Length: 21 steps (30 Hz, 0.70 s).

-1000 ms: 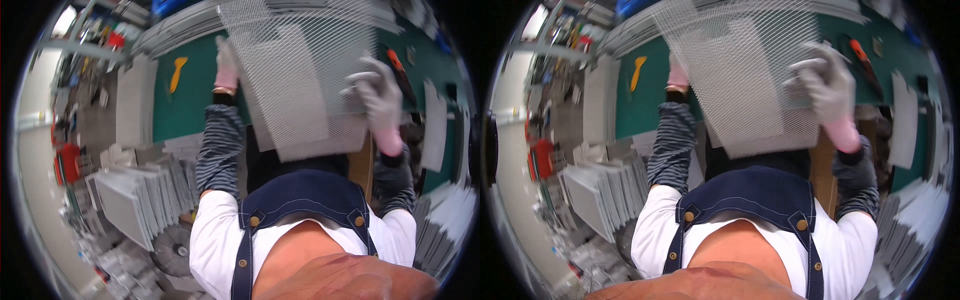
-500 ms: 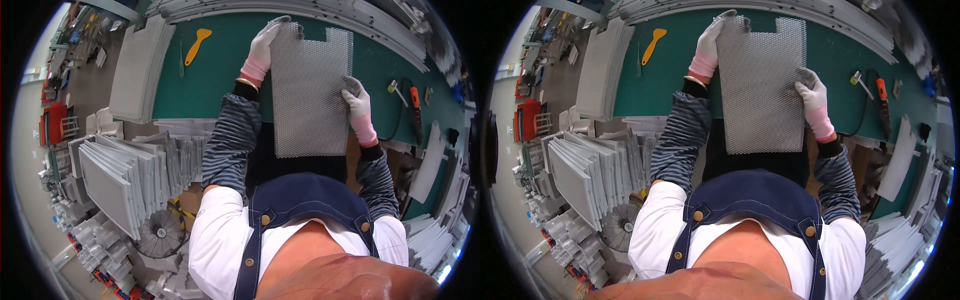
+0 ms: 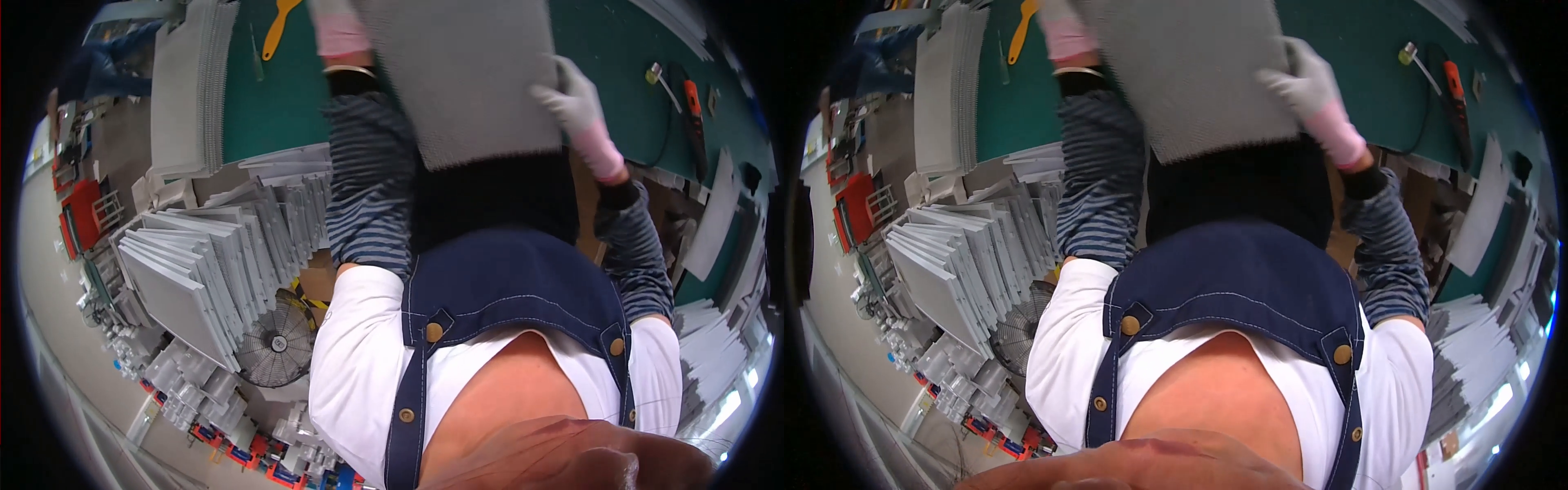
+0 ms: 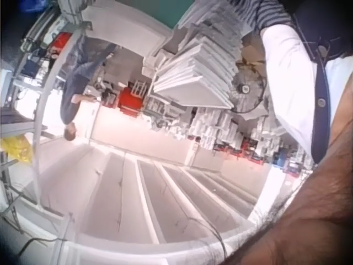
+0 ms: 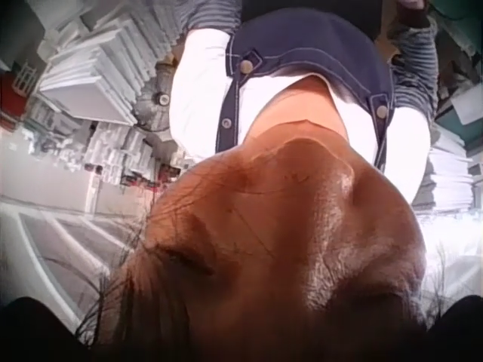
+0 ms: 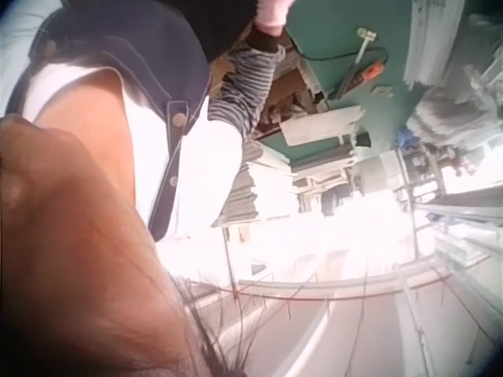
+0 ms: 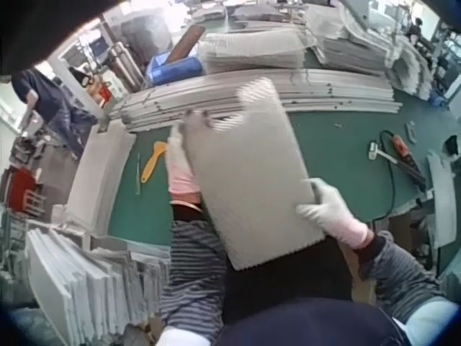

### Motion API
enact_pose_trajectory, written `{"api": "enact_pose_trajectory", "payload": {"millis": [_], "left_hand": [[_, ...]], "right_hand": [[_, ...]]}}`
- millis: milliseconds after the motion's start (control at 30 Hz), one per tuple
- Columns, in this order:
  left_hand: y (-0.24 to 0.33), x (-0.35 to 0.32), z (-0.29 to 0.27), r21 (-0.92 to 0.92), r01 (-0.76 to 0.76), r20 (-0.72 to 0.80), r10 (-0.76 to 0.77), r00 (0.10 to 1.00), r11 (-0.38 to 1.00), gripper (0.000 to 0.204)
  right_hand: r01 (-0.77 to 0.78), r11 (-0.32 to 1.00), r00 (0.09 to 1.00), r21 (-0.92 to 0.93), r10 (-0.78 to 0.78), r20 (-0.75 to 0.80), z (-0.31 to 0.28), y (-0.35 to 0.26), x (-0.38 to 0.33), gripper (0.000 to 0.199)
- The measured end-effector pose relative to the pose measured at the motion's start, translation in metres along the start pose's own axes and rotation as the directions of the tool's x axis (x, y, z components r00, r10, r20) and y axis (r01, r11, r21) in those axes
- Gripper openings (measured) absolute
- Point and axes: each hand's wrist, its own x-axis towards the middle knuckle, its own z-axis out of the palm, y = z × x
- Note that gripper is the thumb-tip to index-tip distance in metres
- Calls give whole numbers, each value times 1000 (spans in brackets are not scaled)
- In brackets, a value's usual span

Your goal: Assemble metal mesh filters by fitting frames and securing components using a mallet and pneumatic tool.

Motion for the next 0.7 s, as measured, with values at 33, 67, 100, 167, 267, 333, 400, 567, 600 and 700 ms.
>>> {"api": "enact_pose_trajectory", "payload": {"millis": [33,67,100,167,267,333,400,567,600,700], "left_hand": [[11,0,0,-63,27,-140,-36,989,998,35],[16,1,5,-134,49,-265,-83,961,990,34],[25,2,-1,11,-21,-176,23,984,1000,33],[32,3,-13,125,-75,-39,80,996,989,33],[48,-24,27,-3,64,93,-63,994,998,37],[21,-69,61,247,41,91,-65,994,968,33],[15,-110,78,521,-6,63,-32,998,854,30],[6,-127,111,427,136,210,-244,947,894,33],[8,-133,122,428,137,230,-254,939,893,33],[20,-147,142,453,55,275,-198,941,890,32]], "right_hand": [[10,1000,997,-18,-8,78,20,-1,-7,48],[48,998,997,29,-50,63,27,1,-4,46],[101,991,992,92,-107,68,35,-6,0,44],[35,987,993,159,-53,109,31,-17,-6,34],[133,991,991,-25,-133,22,19,-22,-50,17],[-77,979,997,189,79,-4,10,-9,-115,13],[-180,948,983,263,162,88,15,34,-178,19],[-363,838,928,406,284,242,-33,-13,-146,35],[-252,870,965,423,194,177,-47,-13,-124,36],[-9,702,1000,712,3,10,-55,-45,-78,26]]}}
